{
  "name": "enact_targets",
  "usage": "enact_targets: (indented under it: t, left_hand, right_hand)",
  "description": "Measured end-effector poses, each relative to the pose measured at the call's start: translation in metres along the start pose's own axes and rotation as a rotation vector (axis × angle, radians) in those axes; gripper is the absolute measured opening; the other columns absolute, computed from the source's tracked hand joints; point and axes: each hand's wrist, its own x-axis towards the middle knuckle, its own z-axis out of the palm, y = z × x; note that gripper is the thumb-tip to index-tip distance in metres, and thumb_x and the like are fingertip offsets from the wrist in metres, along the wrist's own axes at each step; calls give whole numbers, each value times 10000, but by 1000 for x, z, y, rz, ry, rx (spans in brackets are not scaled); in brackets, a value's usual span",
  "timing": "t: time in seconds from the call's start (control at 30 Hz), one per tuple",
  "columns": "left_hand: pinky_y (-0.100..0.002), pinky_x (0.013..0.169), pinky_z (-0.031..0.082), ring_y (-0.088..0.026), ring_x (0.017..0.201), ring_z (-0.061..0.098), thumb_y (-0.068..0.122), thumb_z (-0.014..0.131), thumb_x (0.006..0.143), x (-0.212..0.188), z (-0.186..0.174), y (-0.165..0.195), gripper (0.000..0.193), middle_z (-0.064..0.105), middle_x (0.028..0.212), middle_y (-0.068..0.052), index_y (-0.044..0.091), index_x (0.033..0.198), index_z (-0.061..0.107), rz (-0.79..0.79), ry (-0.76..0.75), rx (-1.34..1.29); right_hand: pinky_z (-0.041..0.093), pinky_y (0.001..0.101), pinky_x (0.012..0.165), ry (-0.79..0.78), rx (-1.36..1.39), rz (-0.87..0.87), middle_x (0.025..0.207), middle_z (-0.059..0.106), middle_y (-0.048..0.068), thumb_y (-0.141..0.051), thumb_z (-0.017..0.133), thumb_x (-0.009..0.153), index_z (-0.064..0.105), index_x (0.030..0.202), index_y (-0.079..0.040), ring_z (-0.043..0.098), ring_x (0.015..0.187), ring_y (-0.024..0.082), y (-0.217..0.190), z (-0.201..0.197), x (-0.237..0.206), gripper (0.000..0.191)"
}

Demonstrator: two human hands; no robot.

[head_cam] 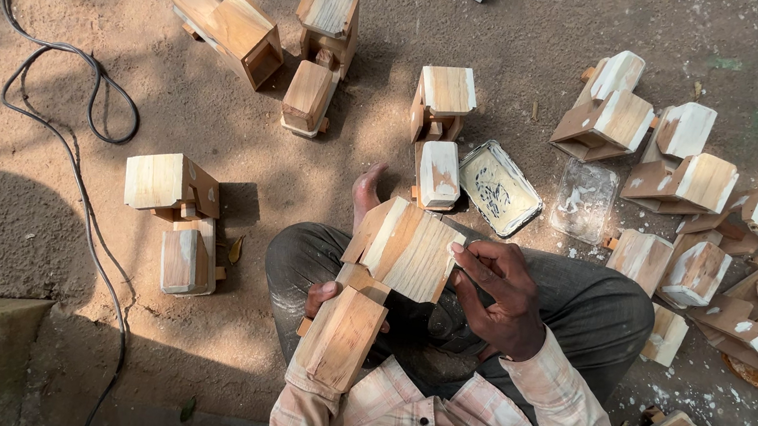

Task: The person sits on the floor and applies a white paste to small wooden furniture pieces using their fingers. They pick up each piece, spread the filler over the surfaces and edges, and place the treated items aside. The person repeats this process for multiple pieces.

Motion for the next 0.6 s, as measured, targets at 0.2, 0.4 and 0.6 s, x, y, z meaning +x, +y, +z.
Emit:
enact_targets:
  t: [0.2,0.4,0.6]
  left_hand:
    - [-483,798,644,-435,982,707,678,502,850,-2,-5,-3,899,631,1196,-362,-34,1399,463,9,-2,1]
    - [-484,793,645,-437,977,708,671,506,853,-1,-7,-3,895,633,1192,-362,-39,1397,468,6,1,3]
    - [-485,788,645,-440,972,708,665,510,856,-2,-7,-4,891,635,1188,-362,-43,1395,473,5,-2,6]
  right_hand:
    - [516,292,753,-19,75,23,1080,635,48,38,742,897,661,1361,-153,596,898,142,-4,0,-9,508]
    - [539,302,779,-75,175,40,1072,642,40,3,761,900,671,1340,-133,617,917,150,-13,3,-16,470]
    - [528,309,725,-30,10,-23,1091,628,61,6,768,881,621,1396,-165,608,869,163,-17,4,-18,562]
